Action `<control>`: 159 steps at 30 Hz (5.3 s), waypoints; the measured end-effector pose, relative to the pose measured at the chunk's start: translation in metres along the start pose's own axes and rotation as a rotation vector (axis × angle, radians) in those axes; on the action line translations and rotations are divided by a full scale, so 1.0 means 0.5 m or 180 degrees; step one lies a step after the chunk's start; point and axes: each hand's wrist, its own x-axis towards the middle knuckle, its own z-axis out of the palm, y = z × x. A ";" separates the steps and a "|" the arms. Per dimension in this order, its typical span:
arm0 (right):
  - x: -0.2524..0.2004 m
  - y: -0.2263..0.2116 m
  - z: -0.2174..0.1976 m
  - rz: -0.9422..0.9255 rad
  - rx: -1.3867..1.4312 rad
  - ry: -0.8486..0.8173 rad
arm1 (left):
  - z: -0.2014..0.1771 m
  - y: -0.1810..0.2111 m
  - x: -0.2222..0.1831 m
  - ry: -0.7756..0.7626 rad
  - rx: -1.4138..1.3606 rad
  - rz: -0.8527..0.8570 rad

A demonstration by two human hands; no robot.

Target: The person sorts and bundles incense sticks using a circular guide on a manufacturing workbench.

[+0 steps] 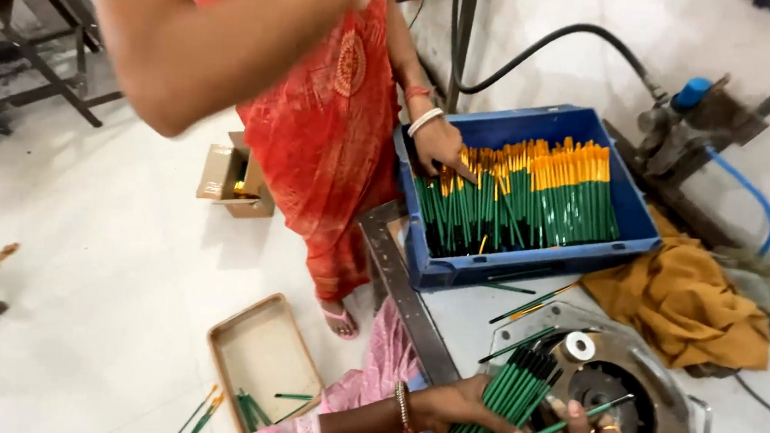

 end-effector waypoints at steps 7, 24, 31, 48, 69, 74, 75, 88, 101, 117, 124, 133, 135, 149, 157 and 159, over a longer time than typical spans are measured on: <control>0.006 0.007 0.004 -0.0056 0.0042 -0.0002 | -0.018 0.001 0.001 -0.0258 -0.0056 0.0099; 0.006 0.043 -0.019 0.0119 -0.0188 -0.0352 | -0.021 0.011 0.000 -0.0304 -0.0342 0.0004; -0.004 0.033 -0.014 0.0059 0.0149 -0.0463 | -0.020 0.005 0.010 -0.0135 -0.0262 -0.0191; -0.126 -0.167 -0.009 -0.0396 0.1370 0.0247 | 0.017 0.053 0.008 0.0144 0.0206 -0.0498; -0.134 -0.183 -0.008 -0.0173 0.2299 -0.0211 | 0.002 0.051 0.028 0.0521 0.0336 -0.0414; -0.109 -0.230 0.006 -0.0029 0.0438 0.0347 | -0.043 0.041 0.022 0.0451 0.0550 -0.0367; -0.107 -0.245 0.009 0.0017 -0.0387 0.0181 | -0.044 0.040 0.021 0.0312 0.0515 -0.0455; -0.107 -0.248 -0.190 -0.0411 -0.0294 0.1281 | -0.039 0.079 0.038 0.0951 0.0702 -0.0702; -0.013 -0.157 -0.077 -0.0761 -0.2994 0.0892 | -0.045 0.054 0.037 0.0910 -0.0271 -0.0618; 0.015 -0.102 -0.069 -0.1394 -0.2811 0.0593 | -0.080 0.013 0.020 0.0893 -0.0333 -0.0550; -0.076 -0.183 -0.032 -0.0717 -0.1148 0.1025 | -0.053 0.045 0.025 0.0280 0.0933 0.0003; -0.074 -0.108 -0.117 0.0535 -0.1836 -0.0528 | -0.060 0.018 0.039 -0.0695 0.1351 -0.0005; -0.081 -0.116 -0.137 0.0604 -0.1134 -0.0021 | -0.065 0.012 0.041 -0.0527 0.1156 -0.0092; 0.036 -0.062 -0.091 -0.0581 -0.3608 0.0812 | -0.068 -0.029 0.054 0.0849 -0.0661 -0.0434; 0.029 -0.051 -0.062 -0.0773 -0.3329 0.1274 | -0.087 -0.045 0.073 0.1150 -0.0811 -0.0503; 0.023 -0.056 -0.050 -0.1894 -0.3403 0.1577 | -0.075 -0.035 0.078 0.1285 -0.0794 -0.0483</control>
